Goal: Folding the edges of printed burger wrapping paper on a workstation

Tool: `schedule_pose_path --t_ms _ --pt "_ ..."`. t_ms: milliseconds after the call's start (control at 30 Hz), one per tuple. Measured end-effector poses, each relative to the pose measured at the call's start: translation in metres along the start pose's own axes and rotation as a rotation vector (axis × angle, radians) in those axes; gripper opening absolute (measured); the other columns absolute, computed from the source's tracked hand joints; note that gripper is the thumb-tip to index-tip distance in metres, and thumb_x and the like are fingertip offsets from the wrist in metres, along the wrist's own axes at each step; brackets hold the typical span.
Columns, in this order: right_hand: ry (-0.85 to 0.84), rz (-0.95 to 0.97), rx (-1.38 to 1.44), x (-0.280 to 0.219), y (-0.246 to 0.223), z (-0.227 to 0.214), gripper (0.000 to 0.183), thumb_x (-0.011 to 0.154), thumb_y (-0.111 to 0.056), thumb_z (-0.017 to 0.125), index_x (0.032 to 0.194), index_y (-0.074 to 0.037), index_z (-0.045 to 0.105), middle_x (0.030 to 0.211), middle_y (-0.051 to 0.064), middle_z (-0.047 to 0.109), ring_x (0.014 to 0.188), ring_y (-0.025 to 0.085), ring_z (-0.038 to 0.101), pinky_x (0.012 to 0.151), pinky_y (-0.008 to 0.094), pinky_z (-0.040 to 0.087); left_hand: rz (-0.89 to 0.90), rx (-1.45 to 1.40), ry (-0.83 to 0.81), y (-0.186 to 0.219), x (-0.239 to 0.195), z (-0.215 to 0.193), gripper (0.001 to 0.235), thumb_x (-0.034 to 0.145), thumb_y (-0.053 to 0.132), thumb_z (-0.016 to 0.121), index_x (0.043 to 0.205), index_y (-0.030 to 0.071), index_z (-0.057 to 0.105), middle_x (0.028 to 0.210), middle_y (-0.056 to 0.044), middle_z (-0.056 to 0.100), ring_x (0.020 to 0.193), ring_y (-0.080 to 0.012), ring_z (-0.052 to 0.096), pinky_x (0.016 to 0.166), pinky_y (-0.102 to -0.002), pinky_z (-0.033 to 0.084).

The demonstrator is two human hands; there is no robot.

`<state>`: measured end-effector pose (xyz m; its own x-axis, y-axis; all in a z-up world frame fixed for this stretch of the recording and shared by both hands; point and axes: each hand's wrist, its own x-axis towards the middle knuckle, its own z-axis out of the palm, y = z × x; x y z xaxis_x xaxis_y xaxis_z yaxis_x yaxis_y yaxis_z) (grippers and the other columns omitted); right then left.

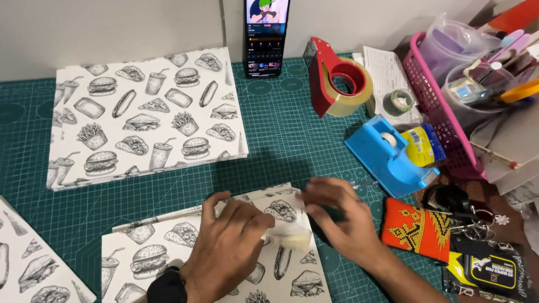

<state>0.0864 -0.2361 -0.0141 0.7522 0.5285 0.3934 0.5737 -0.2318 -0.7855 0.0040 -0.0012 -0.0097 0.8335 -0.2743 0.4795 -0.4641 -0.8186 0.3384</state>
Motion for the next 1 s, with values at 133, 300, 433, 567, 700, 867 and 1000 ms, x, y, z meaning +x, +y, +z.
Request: schedule_pose_path --t_ms 133,300,433,567,700,867,1000 --pt "-0.013 0.049 -0.160 0.004 0.004 0.002 0.036 0.088 -0.013 0.077 0.120 -0.002 0.064 0.124 0.017 0.065 0.113 0.026 0.076 0.091 0.031 0.071 0.058 0.050 0.035 0.000 0.001 -0.001 0.020 0.082 -0.001 0.063 0.089 0.017 0.066 0.088 -0.004 0.065 0.088 -0.0258 0.063 0.095 -0.057 0.039" --pt "0.020 -0.127 -0.315 0.002 0.012 0.003 0.029 0.085 -0.020 0.084 0.110 -0.011 0.073 0.114 0.006 0.071 0.106 0.019 0.074 0.096 0.035 0.048 -0.009 0.005 -0.014 0.001 0.002 -0.005 0.018 0.077 0.005 0.071 0.089 0.018 0.066 0.106 -0.007 0.063 0.105 -0.0275 0.060 0.103 -0.061 0.033" --pt "0.055 -0.250 -0.112 -0.006 0.010 0.000 0.022 0.086 -0.022 0.080 0.105 -0.014 0.074 0.106 0.001 0.079 0.111 0.019 0.070 0.100 0.038 0.053 -0.027 -0.020 -0.036 -0.002 -0.002 0.002 0.021 0.077 0.010 0.077 0.093 0.015 0.065 0.104 -0.008 0.068 0.104 -0.0286 0.064 0.104 -0.061 0.034" --pt "0.017 -0.145 -0.020 0.002 -0.001 -0.001 0.024 0.098 -0.006 0.065 0.120 0.002 0.060 0.126 0.020 0.060 0.096 0.028 0.083 0.084 0.028 0.076 0.034 -0.011 0.027 0.002 0.001 -0.005 0.021 0.084 -0.005 0.063 0.096 0.013 0.064 0.090 -0.006 0.067 0.088 -0.0257 0.064 0.095 -0.052 0.039" --pt "-0.074 0.005 -0.228 0.004 0.005 0.002 0.039 0.088 -0.023 0.079 0.120 -0.005 0.066 0.125 0.012 0.067 0.098 0.020 0.082 0.098 0.033 0.056 0.042 0.024 -0.019 0.002 0.002 -0.008 0.023 0.085 -0.002 0.062 0.101 0.015 0.064 0.090 -0.004 0.066 0.089 -0.0251 0.062 0.094 -0.053 0.039" --pt "-0.099 0.034 -0.185 -0.002 -0.001 0.000 0.033 0.088 -0.019 0.078 0.117 -0.004 0.071 0.124 0.013 0.063 0.088 0.016 0.084 0.084 0.026 0.067 -0.025 -0.006 -0.047 0.003 0.003 -0.008 0.019 0.079 0.007 0.071 0.095 0.018 0.069 0.117 -0.013 0.059 0.113 -0.0327 0.057 0.107 -0.067 0.031" --pt "-0.023 -0.017 0.083 -0.003 -0.001 -0.001 0.022 0.094 -0.015 0.071 0.111 -0.003 0.065 0.117 0.016 0.066 0.089 0.022 0.085 0.072 0.024 0.077 -0.022 -0.011 -0.058 0.002 0.000 -0.006 0.026 0.080 0.005 0.071 0.099 0.020 0.065 0.113 -0.011 0.061 0.111 -0.0316 0.058 0.106 -0.064 0.031"
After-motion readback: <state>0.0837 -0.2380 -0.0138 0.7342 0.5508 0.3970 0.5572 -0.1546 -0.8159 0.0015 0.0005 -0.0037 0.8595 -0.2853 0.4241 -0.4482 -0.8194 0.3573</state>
